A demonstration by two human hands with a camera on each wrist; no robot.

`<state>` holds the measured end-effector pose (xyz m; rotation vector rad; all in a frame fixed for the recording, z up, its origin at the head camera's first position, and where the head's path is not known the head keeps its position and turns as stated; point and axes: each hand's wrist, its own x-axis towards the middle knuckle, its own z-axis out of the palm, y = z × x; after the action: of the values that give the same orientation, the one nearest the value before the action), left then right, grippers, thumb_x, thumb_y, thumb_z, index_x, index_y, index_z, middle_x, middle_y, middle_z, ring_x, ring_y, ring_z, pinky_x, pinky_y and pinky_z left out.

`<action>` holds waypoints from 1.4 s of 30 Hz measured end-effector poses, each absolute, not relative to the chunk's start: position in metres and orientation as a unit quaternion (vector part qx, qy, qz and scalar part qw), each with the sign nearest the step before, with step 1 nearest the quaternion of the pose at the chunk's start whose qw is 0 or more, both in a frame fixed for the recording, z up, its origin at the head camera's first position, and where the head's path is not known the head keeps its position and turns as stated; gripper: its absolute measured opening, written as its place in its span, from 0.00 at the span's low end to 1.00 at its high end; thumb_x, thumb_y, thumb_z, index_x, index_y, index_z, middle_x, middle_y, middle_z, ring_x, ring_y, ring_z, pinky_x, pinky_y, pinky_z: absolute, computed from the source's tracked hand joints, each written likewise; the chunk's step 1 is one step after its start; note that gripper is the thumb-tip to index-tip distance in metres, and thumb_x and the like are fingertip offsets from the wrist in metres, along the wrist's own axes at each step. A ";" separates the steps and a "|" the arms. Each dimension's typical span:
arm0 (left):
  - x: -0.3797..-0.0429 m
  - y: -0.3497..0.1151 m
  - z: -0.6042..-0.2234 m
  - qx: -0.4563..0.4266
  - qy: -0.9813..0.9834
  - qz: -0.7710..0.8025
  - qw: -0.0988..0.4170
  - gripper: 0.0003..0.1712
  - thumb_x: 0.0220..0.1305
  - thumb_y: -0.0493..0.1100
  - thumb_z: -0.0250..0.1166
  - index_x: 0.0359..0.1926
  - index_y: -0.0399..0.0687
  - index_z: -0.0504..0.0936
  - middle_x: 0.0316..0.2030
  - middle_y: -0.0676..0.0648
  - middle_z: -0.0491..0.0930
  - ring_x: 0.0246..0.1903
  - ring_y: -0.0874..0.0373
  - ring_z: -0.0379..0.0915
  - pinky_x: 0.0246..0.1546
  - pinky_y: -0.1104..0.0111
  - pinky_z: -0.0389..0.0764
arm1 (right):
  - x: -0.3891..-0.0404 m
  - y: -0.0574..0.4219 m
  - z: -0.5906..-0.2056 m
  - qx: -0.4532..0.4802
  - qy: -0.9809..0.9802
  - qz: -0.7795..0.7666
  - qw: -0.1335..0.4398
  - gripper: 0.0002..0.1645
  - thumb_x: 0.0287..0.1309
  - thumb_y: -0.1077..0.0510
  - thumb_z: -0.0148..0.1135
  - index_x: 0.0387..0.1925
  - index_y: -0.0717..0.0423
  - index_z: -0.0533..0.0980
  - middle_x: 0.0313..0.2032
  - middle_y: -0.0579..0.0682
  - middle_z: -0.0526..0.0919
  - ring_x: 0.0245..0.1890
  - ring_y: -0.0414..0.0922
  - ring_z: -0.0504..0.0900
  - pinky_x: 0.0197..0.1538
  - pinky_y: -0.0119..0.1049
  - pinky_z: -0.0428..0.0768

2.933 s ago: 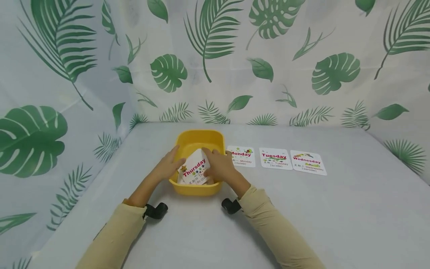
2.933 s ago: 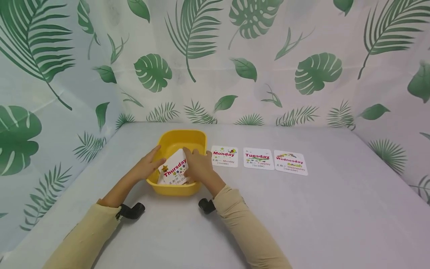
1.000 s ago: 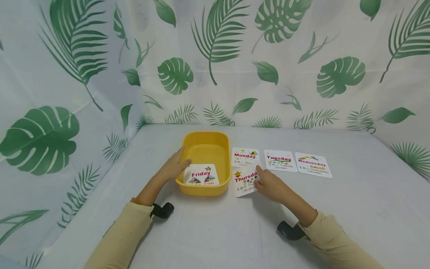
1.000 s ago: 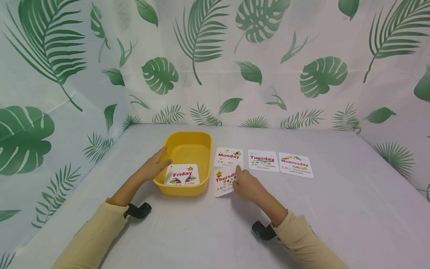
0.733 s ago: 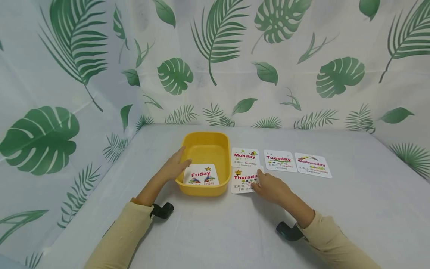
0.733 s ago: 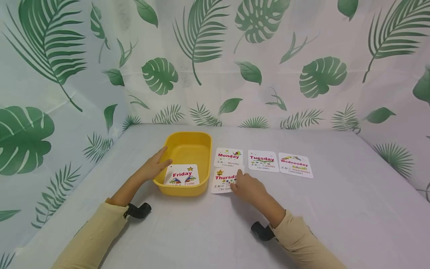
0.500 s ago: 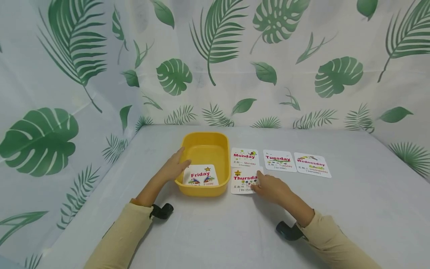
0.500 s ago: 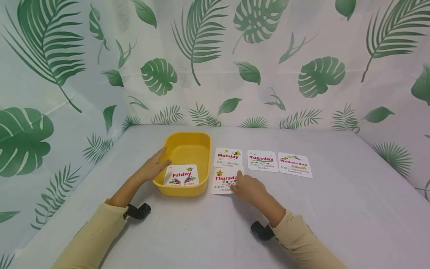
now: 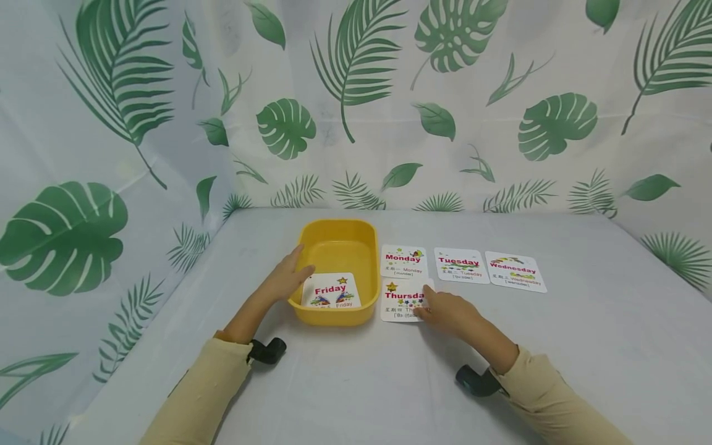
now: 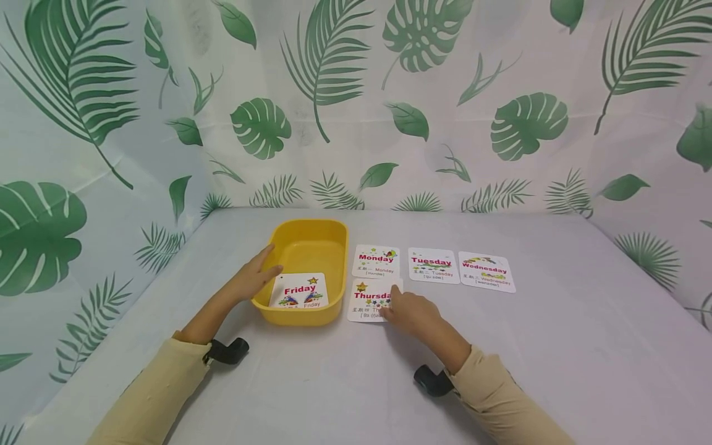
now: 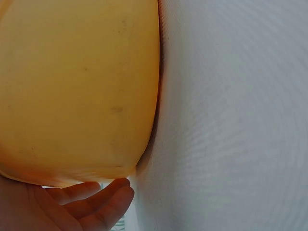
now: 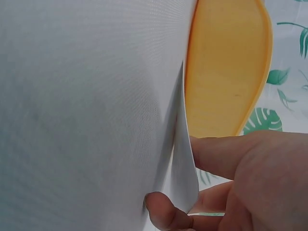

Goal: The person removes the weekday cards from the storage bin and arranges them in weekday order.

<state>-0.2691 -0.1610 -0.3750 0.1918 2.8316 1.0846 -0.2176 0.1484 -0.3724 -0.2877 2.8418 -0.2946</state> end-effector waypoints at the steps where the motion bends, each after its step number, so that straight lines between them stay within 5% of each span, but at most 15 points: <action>1: -0.269 -0.161 -0.375 0.062 0.930 0.358 0.052 0.39 0.67 0.50 0.46 0.70 0.40 0.40 0.69 0.33 0.46 0.68 0.40 0.42 0.66 0.48 0.49 | -0.218 0.148 -0.373 -0.099 0.981 -0.102 0.135 0.39 0.62 0.48 0.51 0.64 0.70 0.56 0.55 0.67 0.72 0.38 0.50 0.73 0.39 0.45 0.74; 42: -0.270 -0.160 -0.376 0.059 0.932 0.355 0.047 0.39 0.67 0.50 0.47 0.71 0.40 0.41 0.69 0.33 0.47 0.68 0.39 0.44 0.66 0.49 0.50 | -0.216 0.151 -0.379 -0.118 0.983 -0.075 0.121 0.35 0.57 0.44 0.57 0.61 0.60 0.64 0.47 0.60 0.78 0.38 0.49 0.75 0.41 0.48 0.76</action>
<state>-0.2700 -0.1603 -0.3760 0.1789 2.8418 1.0840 -0.2165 0.1507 -0.3788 -0.3439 2.8700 -0.2204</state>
